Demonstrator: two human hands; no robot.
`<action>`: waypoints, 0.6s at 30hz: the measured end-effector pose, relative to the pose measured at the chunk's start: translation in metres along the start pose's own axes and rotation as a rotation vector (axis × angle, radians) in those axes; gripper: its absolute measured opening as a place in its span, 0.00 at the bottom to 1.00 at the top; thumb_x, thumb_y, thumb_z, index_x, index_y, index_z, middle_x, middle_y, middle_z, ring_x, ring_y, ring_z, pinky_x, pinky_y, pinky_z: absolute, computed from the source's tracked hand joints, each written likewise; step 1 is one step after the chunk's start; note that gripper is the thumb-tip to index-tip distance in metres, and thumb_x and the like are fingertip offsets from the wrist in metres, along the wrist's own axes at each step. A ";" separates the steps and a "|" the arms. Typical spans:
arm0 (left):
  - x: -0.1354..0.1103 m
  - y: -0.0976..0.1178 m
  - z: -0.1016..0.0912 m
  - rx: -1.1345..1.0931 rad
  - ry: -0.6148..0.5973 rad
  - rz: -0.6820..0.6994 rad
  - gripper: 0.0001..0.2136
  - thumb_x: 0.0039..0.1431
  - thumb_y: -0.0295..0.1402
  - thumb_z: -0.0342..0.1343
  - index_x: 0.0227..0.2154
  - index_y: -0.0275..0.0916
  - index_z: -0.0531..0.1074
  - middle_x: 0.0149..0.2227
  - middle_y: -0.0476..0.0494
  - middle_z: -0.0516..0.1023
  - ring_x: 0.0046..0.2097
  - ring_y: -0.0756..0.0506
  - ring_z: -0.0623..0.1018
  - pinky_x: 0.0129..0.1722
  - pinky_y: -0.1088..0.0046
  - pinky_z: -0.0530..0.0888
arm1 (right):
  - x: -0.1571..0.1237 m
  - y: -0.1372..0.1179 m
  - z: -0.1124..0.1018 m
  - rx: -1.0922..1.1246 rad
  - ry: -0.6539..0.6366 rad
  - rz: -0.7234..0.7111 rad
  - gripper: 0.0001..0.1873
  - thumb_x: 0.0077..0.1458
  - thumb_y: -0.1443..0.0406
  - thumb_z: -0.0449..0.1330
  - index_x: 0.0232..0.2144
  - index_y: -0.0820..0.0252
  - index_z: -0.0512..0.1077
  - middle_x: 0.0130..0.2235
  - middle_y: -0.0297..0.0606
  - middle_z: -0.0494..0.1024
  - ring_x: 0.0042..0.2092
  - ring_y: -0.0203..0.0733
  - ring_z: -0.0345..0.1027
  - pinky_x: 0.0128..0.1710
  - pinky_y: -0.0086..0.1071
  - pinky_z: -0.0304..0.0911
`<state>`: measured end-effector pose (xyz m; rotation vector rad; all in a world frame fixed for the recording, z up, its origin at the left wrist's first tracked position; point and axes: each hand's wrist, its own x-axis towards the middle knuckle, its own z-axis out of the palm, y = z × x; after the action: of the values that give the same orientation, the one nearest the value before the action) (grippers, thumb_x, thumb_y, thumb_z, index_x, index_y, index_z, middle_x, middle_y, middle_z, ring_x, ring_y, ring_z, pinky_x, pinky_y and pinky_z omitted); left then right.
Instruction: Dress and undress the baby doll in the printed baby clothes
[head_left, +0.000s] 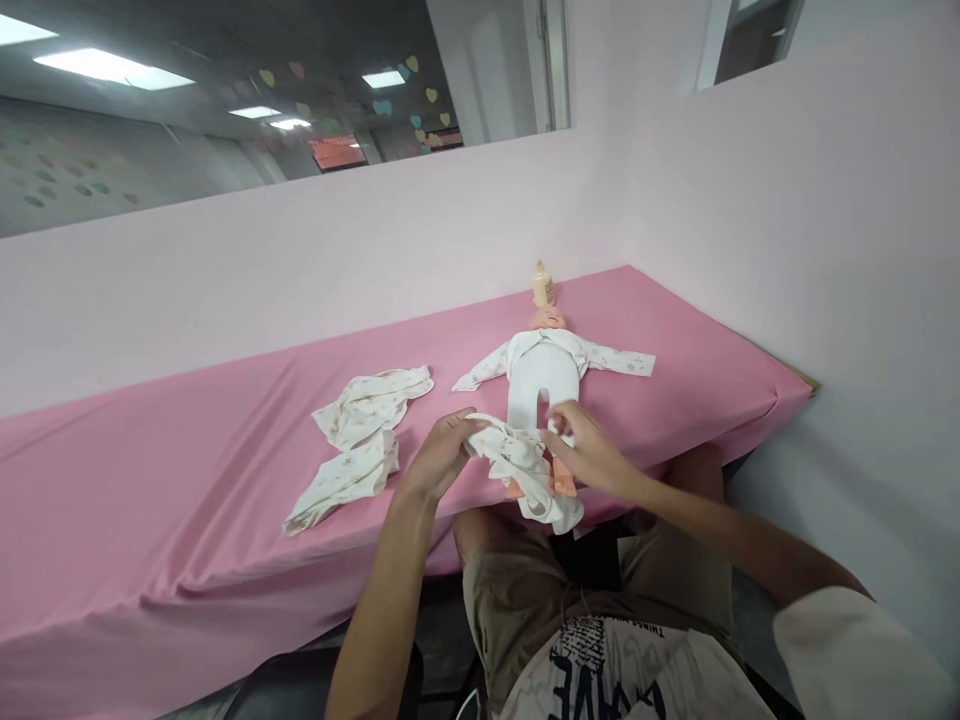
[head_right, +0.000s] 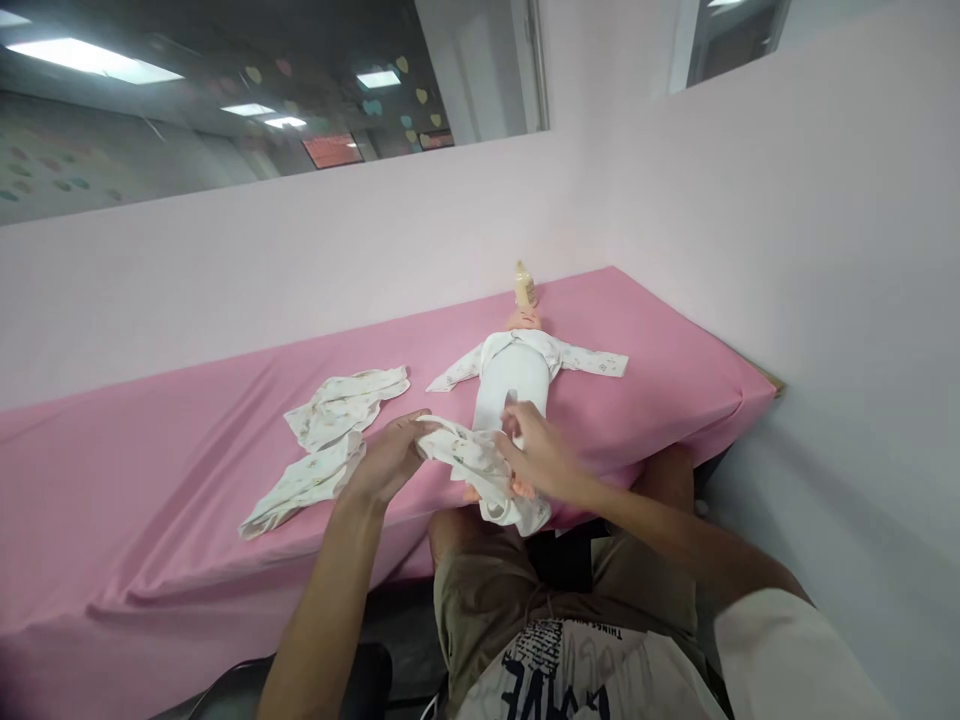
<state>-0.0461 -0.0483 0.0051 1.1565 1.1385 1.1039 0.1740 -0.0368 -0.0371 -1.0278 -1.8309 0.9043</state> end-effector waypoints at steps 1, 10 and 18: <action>0.001 -0.002 -0.004 -0.076 -0.020 -0.036 0.07 0.48 0.33 0.61 0.26 0.33 0.72 0.27 0.46 0.74 0.30 0.50 0.72 0.31 0.76 0.69 | -0.017 0.009 -0.003 -0.053 0.020 0.031 0.08 0.58 0.60 0.53 0.37 0.57 0.65 0.37 0.35 0.69 0.38 0.39 0.64 0.39 0.34 0.60; 0.011 -0.017 -0.018 -0.200 -0.171 -0.202 0.07 0.39 0.28 0.60 0.24 0.34 0.69 0.19 0.51 0.68 0.19 0.54 0.65 0.16 0.79 0.63 | -0.091 0.092 0.025 0.240 -0.207 0.256 0.24 0.52 0.60 0.62 0.51 0.56 0.66 0.53 0.42 0.73 0.54 0.46 0.66 0.55 0.42 0.59; 0.010 -0.017 -0.014 -0.196 -0.171 -0.246 0.13 0.38 0.27 0.62 0.23 0.38 0.60 0.19 0.57 0.61 0.17 0.57 0.60 0.13 0.82 0.55 | -0.084 0.103 0.073 0.358 -0.276 0.331 0.07 0.50 0.60 0.59 0.28 0.58 0.69 0.29 0.34 0.71 0.34 0.42 0.65 0.35 0.36 0.61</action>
<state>-0.0582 -0.0386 -0.0138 0.9121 0.9863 0.8880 0.1659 -0.0835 -0.1809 -1.0281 -1.6520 1.5779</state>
